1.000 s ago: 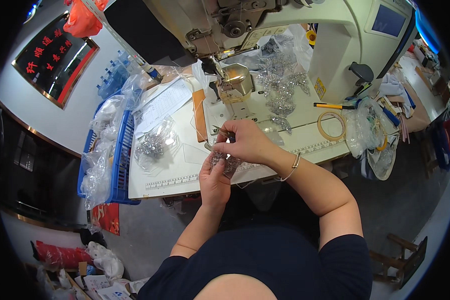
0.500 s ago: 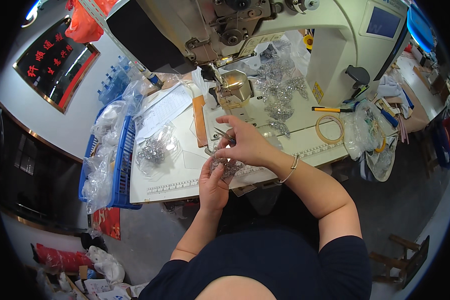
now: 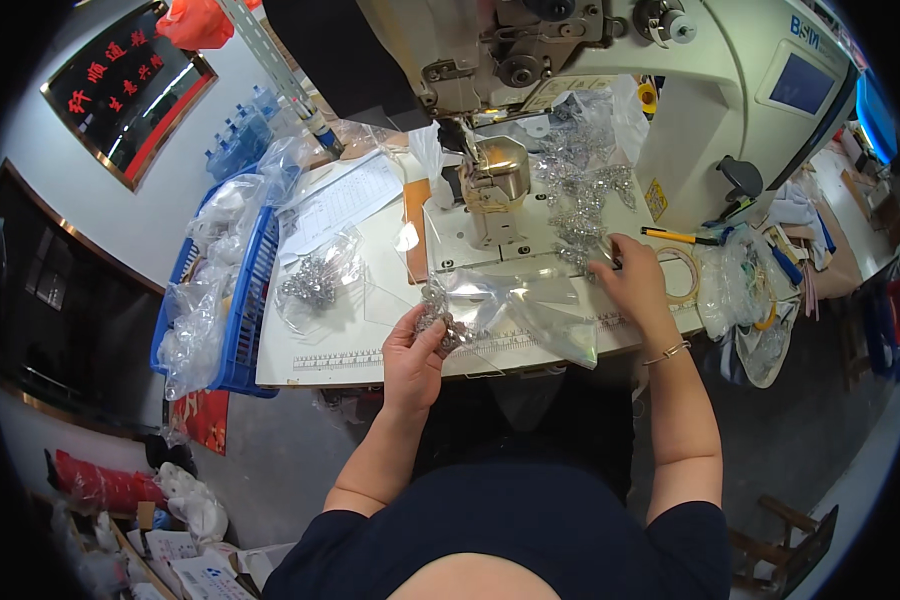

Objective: The person sews small, shiny, silver star-shaped decorations onto clear plastic bags using a sewing machine. They repeatedly pick up a star, place it on a bag, and run the bag under the machine's needle to attach it. The person also uses scissors to trim excess thread after sewing.

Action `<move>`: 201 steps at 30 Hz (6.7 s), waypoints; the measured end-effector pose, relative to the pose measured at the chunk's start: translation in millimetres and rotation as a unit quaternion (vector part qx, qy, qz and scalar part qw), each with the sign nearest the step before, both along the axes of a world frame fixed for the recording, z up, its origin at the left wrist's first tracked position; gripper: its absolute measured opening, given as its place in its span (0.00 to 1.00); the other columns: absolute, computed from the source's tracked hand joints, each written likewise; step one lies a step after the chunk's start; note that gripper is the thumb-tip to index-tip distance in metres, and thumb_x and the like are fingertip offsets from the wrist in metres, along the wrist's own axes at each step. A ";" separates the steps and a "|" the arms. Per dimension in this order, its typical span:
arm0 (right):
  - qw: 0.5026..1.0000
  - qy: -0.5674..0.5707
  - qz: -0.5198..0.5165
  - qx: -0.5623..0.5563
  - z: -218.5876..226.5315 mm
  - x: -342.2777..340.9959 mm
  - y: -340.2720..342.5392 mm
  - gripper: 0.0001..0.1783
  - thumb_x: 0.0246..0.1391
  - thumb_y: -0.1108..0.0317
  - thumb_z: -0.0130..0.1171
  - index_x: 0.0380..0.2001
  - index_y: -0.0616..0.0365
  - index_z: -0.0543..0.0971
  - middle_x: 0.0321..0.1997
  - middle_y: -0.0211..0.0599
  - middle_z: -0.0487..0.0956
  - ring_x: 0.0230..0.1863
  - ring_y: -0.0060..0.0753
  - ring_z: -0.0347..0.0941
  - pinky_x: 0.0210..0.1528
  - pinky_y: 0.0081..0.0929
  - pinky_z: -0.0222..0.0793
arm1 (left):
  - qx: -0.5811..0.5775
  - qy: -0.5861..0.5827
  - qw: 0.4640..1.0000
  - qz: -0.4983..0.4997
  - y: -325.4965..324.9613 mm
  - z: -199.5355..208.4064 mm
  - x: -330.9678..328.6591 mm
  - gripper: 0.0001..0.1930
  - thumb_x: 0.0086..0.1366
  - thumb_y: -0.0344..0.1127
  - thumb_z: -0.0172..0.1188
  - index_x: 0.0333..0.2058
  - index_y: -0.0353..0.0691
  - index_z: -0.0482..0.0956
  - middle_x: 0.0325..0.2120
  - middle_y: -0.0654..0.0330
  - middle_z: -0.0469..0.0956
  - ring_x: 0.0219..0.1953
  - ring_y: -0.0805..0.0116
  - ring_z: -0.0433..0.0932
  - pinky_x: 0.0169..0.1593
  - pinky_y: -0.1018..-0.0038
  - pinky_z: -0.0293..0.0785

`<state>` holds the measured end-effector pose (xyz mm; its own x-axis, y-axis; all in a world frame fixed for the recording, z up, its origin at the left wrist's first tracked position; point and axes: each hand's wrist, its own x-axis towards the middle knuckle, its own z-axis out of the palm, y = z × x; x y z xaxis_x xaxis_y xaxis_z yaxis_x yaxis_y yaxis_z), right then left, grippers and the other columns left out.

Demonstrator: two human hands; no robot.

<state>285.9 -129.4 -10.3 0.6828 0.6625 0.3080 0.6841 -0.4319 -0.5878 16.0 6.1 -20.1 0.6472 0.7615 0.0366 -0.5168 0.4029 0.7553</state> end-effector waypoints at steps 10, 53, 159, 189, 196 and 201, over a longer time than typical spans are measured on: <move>0.979 -0.172 0.018 0.104 -5.6 -14.0 -2.2 0.21 0.41 0.69 0.66 0.42 0.61 0.74 0.43 0.44 0.75 0.47 0.47 0.69 0.51 0.38 0.64 | -0.122 -0.010 0.990 0.066 4.4 12.7 6.8 0.16 0.63 0.25 0.53 0.50 0.37 0.69 0.41 0.58 0.76 0.42 0.67 0.77 0.47 0.67 0.75; 0.693 0.418 0.562 0.172 40.6 -94.3 45.1 0.19 0.45 0.73 0.66 0.43 0.56 0.78 0.59 0.44 0.65 0.61 0.38 0.60 0.62 0.37 0.55 | -0.154 -0.105 0.915 -0.358 -14.6 16.1 -7.6 0.19 0.55 0.25 0.62 0.45 0.43 0.68 0.39 0.54 0.75 0.37 0.65 0.79 0.37 0.69 0.78; 0.945 0.212 0.110 0.224 100.2 -11.8 138.0 0.11 0.38 0.66 0.62 0.18 0.66 0.81 0.20 0.38 0.78 0.27 0.28 0.73 0.33 0.24 0.67 | 0.096 0.165 0.972 -0.139 113.8 136.8 109.8 0.07 0.58 0.24 0.55 0.36 0.29 0.76 0.33 0.55 0.77 0.33 0.68 0.77 0.38 0.69 0.80; 0.946 0.138 0.180 0.230 62.7 -33.2 51.6 0.13 0.45 0.66 0.65 0.36 0.56 0.78 0.51 0.44 0.72 0.54 0.44 0.65 0.58 0.39 0.56 | -0.052 0.062 0.989 -0.121 49.4 61.7 60.0 0.10 0.58 0.25 0.53 0.40 0.40 0.71 0.41 0.59 0.72 0.43 0.64 0.75 0.45 0.58 0.76; 0.981 -0.188 -0.032 0.012 -21.5 23.6 -51.1 0.17 0.42 0.70 0.63 0.39 0.60 0.77 0.44 0.45 0.75 0.44 0.47 0.71 0.48 0.36 0.66 | -0.057 0.068 0.990 -0.109 21.9 50.5 41.9 0.10 0.60 0.24 0.54 0.41 0.40 0.71 0.40 0.60 0.72 0.42 0.67 0.74 0.46 0.62 0.74; 0.978 -0.205 -0.034 -0.011 -35.5 18.7 -44.7 0.08 0.47 0.73 0.58 0.32 0.62 0.76 0.40 0.41 0.75 0.40 0.45 0.72 0.43 0.38 0.68 | -0.065 0.071 0.993 -0.070 13.2 46.6 31.0 0.11 0.60 0.23 0.54 0.41 0.41 0.72 0.40 0.60 0.72 0.42 0.66 0.75 0.45 0.64 0.74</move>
<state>304.5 -174.1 -45.8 0.5475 0.6304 0.5503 0.8298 -0.4938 -0.2600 47.0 19.3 26.5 0.7389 0.6559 -0.1542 -0.3412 0.5616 0.7537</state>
